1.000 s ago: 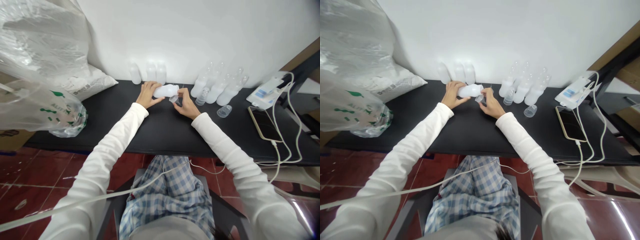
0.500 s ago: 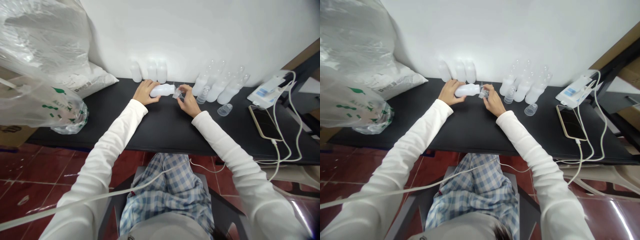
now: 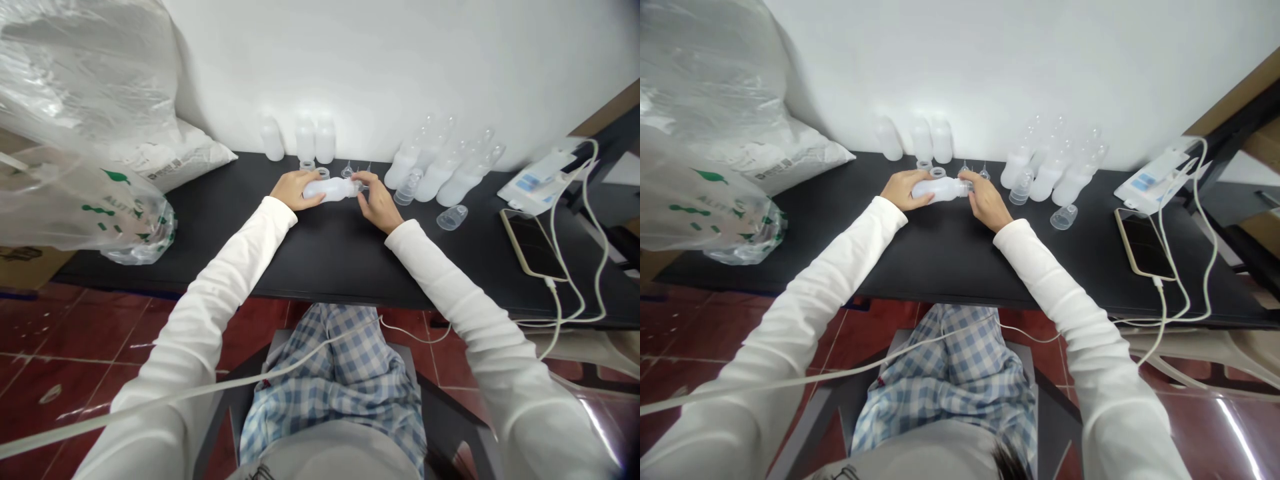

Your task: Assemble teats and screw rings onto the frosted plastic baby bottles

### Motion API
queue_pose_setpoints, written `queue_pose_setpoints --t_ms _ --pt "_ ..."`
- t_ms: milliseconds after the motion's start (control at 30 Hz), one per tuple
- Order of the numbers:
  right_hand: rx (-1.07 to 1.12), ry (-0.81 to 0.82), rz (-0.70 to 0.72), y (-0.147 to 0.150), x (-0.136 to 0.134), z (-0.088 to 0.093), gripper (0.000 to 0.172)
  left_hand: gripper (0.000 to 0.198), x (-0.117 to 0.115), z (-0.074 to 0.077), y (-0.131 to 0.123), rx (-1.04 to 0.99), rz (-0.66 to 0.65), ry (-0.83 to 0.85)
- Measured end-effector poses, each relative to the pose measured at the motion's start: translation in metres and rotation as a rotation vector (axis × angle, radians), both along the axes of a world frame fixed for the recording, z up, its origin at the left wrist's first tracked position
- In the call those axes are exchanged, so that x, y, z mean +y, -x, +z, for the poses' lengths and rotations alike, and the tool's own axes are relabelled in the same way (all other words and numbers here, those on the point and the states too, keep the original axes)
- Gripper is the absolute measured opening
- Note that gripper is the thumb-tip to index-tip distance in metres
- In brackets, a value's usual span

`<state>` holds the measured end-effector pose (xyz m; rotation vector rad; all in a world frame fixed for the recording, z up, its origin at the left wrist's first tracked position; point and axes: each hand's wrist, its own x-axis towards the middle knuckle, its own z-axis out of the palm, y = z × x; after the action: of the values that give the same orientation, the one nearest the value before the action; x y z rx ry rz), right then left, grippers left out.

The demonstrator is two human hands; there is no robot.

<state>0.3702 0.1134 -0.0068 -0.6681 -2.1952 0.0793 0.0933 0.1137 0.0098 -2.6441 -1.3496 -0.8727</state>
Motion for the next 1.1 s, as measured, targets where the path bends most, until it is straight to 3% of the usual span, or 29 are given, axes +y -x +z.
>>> queue_pose_setpoints --t_ms 133,300,500,767,967,1100 --pt "0.041 0.109 0.044 -0.002 -0.002 0.005 0.037 0.061 0.0 -0.002 0.004 -0.052 0.013 0.025" --pt "0.166 0.372 0.142 -0.003 0.0 0.007 0.041 0.063 0.0 -0.001 0.011 -0.07 0.02 0.004" --pt "0.39 0.636 0.11 0.004 0.002 0.004 0.053 0.064 -0.002 -0.007 0.0 0.022 -0.063 -0.118" --pt "0.372 0.694 0.078 0.009 -0.001 0.002 0.064 0.06 -0.004 -0.01 -0.012 0.177 -0.123 -0.242" --pt "0.341 0.593 -0.135 0.007 -0.006 0.005 0.068 0.062 0.001 -0.01 -0.014 0.12 -0.092 -0.312" --pt "0.344 0.639 -0.148 0.007 -0.008 0.006 0.07 0.066 0.0 -0.006 -0.018 0.041 -0.049 -0.311"
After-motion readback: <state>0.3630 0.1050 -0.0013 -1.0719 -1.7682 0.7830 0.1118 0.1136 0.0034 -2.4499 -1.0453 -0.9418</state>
